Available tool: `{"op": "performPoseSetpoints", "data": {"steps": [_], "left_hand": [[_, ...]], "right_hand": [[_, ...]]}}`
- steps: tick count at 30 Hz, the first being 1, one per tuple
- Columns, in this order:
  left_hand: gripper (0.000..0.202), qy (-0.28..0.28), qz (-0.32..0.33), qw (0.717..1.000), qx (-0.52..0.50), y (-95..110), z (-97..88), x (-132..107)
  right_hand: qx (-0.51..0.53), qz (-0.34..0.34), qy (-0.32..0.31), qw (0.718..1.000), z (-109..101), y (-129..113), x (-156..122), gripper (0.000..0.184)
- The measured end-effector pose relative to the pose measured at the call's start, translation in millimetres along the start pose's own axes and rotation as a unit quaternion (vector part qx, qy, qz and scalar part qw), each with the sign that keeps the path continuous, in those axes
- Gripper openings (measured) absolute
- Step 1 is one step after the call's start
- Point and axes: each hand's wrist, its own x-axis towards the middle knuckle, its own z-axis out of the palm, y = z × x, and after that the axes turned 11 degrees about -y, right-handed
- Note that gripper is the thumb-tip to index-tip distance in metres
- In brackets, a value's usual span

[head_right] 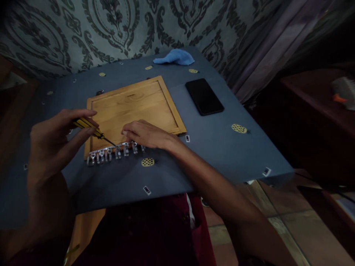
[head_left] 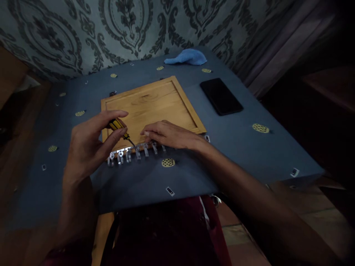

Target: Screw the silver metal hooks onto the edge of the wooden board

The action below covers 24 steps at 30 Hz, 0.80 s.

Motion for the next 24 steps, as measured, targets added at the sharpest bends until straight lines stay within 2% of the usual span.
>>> {"op": "performPoseSetpoints", "data": {"steps": [24], "left_hand": [[0.028, 0.012, 0.025, 0.999, 0.037, -0.1, 7.0, -0.8]], "right_hand": [[-0.008, -0.002, -0.001, 1.0, -0.4, -0.3, 1.5, 0.026]]}}
